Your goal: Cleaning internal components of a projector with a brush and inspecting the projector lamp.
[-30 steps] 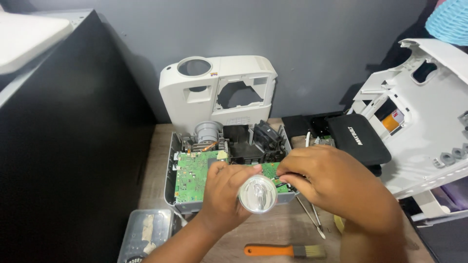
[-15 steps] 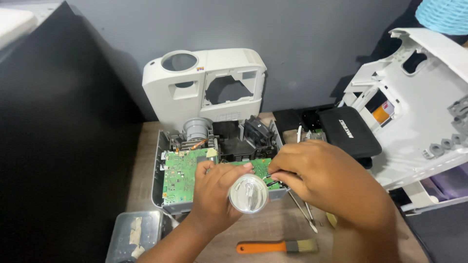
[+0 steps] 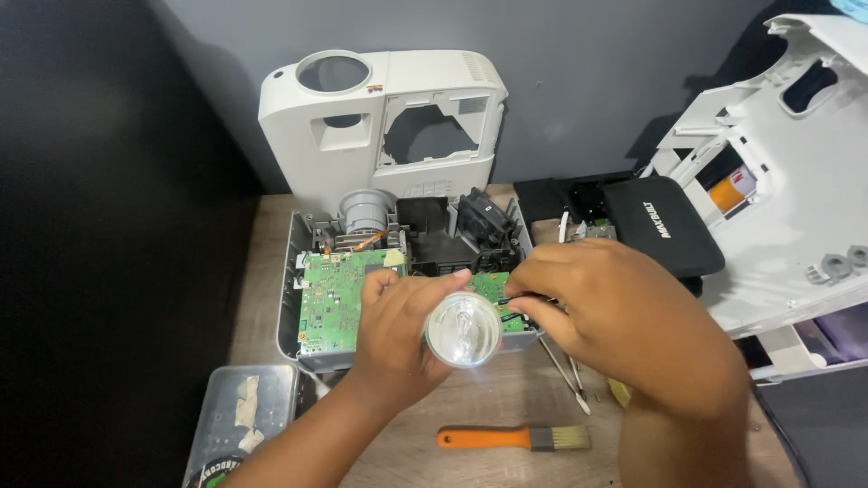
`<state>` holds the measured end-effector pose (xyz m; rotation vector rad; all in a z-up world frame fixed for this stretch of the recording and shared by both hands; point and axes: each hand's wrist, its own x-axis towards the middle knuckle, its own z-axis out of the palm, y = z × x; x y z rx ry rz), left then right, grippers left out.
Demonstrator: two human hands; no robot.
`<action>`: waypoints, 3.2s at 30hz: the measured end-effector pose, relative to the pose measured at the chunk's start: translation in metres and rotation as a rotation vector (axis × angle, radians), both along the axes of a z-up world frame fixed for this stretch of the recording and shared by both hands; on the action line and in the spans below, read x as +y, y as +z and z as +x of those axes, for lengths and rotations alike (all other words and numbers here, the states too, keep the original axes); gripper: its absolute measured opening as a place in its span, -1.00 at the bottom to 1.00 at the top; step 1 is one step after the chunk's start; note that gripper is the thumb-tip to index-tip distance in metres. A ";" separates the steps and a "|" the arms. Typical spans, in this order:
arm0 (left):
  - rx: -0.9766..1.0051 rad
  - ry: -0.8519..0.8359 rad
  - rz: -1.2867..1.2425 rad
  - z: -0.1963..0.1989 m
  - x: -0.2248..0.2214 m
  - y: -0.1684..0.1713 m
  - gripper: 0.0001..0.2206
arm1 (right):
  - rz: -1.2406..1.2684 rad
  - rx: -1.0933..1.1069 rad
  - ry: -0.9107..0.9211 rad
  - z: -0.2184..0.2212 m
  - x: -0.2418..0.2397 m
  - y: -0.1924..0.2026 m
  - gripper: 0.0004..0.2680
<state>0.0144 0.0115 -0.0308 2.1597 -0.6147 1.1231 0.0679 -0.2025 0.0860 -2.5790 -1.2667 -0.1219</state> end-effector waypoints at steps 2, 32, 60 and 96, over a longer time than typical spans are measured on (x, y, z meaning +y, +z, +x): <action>-0.003 0.000 0.007 0.001 -0.001 0.001 -0.45 | 0.006 -0.013 -0.008 0.001 -0.001 -0.001 -0.89; 0.031 0.034 0.055 0.004 0.005 0.001 -0.61 | -0.032 -0.014 -0.012 0.010 0.008 -0.007 -0.90; -0.120 0.087 0.088 0.002 0.002 0.015 -0.76 | -0.029 -0.066 0.008 0.013 0.009 -0.011 -0.91; -0.037 0.053 0.012 0.006 0.006 0.004 -0.66 | -0.024 -0.049 0.002 0.015 0.012 -0.010 -0.88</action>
